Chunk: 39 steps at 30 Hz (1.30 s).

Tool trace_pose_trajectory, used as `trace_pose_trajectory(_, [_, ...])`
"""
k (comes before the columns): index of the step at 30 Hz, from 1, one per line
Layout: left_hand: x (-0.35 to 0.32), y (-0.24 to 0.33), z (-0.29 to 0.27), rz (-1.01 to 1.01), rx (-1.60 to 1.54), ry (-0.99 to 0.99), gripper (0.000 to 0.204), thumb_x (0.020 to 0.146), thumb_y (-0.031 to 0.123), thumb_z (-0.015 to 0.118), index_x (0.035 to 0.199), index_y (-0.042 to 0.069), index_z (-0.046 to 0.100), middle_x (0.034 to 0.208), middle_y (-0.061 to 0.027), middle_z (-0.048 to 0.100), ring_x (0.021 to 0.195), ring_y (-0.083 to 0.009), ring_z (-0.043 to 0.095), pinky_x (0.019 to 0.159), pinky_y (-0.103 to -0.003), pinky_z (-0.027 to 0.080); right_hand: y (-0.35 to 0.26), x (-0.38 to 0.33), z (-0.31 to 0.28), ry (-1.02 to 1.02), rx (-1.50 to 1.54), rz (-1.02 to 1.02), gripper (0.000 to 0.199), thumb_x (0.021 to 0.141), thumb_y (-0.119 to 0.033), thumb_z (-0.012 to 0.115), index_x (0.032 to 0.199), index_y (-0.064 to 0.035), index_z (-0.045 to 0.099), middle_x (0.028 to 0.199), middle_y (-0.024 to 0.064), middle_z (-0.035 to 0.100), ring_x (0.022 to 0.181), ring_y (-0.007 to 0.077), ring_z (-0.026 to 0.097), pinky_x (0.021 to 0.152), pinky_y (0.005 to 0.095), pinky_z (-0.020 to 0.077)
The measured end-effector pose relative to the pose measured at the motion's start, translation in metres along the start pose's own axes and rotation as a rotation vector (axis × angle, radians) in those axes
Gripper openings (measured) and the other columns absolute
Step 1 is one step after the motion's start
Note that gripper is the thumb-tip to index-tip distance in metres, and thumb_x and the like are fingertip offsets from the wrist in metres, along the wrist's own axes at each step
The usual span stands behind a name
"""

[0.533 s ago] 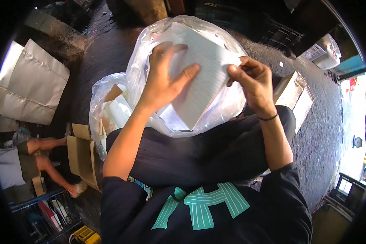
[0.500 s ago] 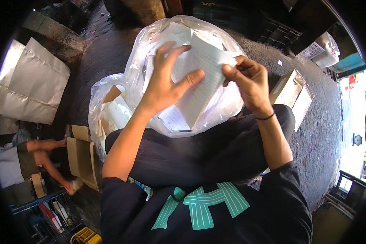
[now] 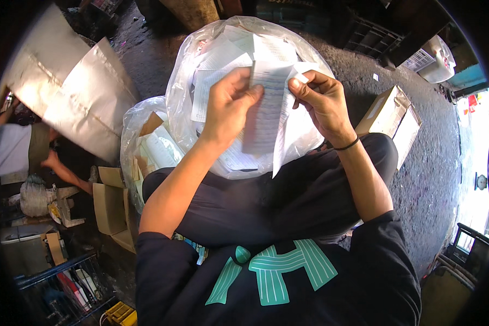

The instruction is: The person sits cross-legged on the ground and repeatedly picks up sheets of paper from a large plastic bag, unfolds or flips them, and places them into a cardboard box. The person handles loose papers and a small booklet, moving items one at a time between the bag and the box.

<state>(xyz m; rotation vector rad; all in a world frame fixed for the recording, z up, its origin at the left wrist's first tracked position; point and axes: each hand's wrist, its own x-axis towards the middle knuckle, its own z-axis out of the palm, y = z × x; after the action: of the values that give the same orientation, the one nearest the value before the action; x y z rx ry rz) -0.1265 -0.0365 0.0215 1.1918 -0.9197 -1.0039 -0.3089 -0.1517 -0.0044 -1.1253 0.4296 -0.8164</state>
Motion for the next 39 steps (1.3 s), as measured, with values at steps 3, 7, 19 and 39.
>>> trace_pose_trajectory(3, [0.008, -0.007, -0.017, 0.052, 0.135, 0.167, 0.024, 0.100, -0.002, 0.063, 0.125, -0.004, 0.065, 0.113, -0.0095, 0.074, 0.102, -0.0132, 0.067, 0.095, -0.027, 0.051, -0.010, 0.003, 0.011, 0.160, -0.084, -0.039, 0.024, 0.097, -0.016, 0.079, 0.105, 0.0057, 0.074, 0.090, 0.0087, 0.075, 0.076, 0.0120, 0.067, 0.070, 0.0259, 0.0538])
trace_pose_trajectory(7, [0.032, 0.000, -0.083, 0.344, 0.405, 0.499, 0.020, 0.103, -0.001, 0.058, 0.120, -0.001, 0.068, 0.102, -0.0057, 0.075, 0.089, -0.0093, 0.065, 0.083, -0.026, 0.051, -0.018, 0.020, -0.044, 0.474, -0.513, -0.162, 0.030, 0.097, -0.019, 0.078, 0.111, 0.0070, 0.072, 0.086, 0.0043, 0.071, 0.074, 0.0091, 0.063, 0.067, 0.0248, 0.0495])
trace_pose_trajectory(19, [0.029, 0.033, -0.121, 0.247, 0.126, 0.380, 0.026, 0.108, 0.000, 0.047, 0.128, -0.006, 0.062, 0.115, -0.0101, 0.072, 0.102, -0.0145, 0.067, 0.094, -0.026, 0.052, -0.002, 0.024, -0.021, 0.564, -1.503, -0.809, 0.039, 0.083, -0.017, 0.085, 0.116, -0.0050, 0.067, 0.107, 0.0135, 0.065, 0.096, 0.0282, 0.063, 0.084, 0.0378, 0.0505])
trace_pose_trajectory(39, [0.024, 0.010, -0.089, 0.552, 1.104, 0.407, 0.055, 0.086, 0.005, 0.077, 0.138, 0.005, 0.060, 0.135, -0.0201, 0.060, 0.125, -0.0367, 0.058, 0.108, -0.044, 0.046, 0.026, 0.012, 0.015, -0.029, -0.448, -0.186, 0.026, 0.105, -0.022, 0.068, 0.111, -0.0041, 0.050, 0.090, 0.0090, 0.069, 0.087, 0.0109, 0.061, 0.074, 0.0292, 0.0503])
